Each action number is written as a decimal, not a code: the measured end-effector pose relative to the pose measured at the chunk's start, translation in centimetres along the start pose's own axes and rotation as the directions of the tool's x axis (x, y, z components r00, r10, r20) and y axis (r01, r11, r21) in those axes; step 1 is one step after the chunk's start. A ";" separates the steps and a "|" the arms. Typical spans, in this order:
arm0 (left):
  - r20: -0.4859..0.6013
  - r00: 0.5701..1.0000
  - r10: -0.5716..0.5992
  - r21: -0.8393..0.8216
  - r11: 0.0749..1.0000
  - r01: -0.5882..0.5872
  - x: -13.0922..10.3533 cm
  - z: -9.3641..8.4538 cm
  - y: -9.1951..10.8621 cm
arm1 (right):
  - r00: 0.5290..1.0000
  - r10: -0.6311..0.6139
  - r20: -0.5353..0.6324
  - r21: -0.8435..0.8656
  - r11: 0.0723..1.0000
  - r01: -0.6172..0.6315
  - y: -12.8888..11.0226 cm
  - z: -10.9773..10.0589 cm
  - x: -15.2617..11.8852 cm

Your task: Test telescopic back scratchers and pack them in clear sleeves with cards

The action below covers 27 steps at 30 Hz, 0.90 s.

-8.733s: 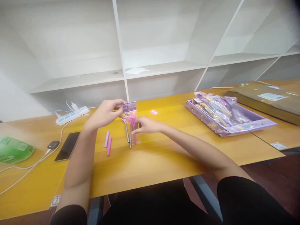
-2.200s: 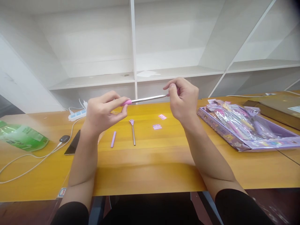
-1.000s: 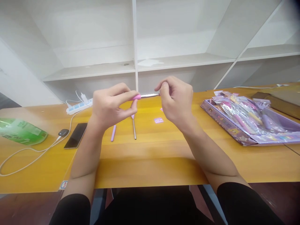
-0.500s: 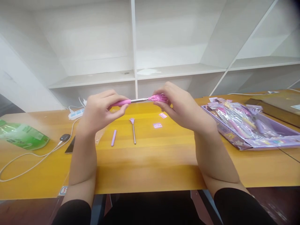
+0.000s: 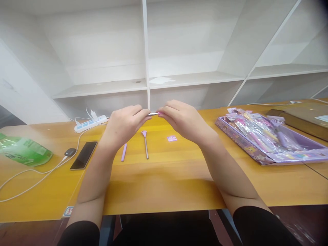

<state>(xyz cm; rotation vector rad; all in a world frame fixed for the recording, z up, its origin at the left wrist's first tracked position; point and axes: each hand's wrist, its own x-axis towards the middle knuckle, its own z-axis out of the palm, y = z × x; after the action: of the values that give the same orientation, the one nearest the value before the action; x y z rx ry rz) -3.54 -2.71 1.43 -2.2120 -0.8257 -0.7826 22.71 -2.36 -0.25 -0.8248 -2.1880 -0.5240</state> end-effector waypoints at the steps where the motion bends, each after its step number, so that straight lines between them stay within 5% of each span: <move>1: 0.000 1.000 0.000 0.008 1.000 0.000 0.0 0.2 0.1 | 1.000 -0.007 0.001 -0.027 1.000 0.007 0.0 0.2 0.0; 15: -0.072 0.996 0.046 0.062 0.997 -0.041 0.4 1.4 0.3 | 0.999 -0.022 0.023 -0.153 0.988 0.025 0.1 0.7 0.1; 27: -0.059 0.998 -0.004 0.039 0.999 0.006 0.5 1.5 -1.6 | 0.998 -0.058 -0.006 -0.199 0.978 0.056 2.1 -0.1 0.0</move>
<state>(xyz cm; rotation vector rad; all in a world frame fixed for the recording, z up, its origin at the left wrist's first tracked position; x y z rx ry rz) -3.96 -0.50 1.41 -2.1435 -0.8117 -0.8231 24.19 -0.93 0.00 -0.8630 -2.1784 -0.7848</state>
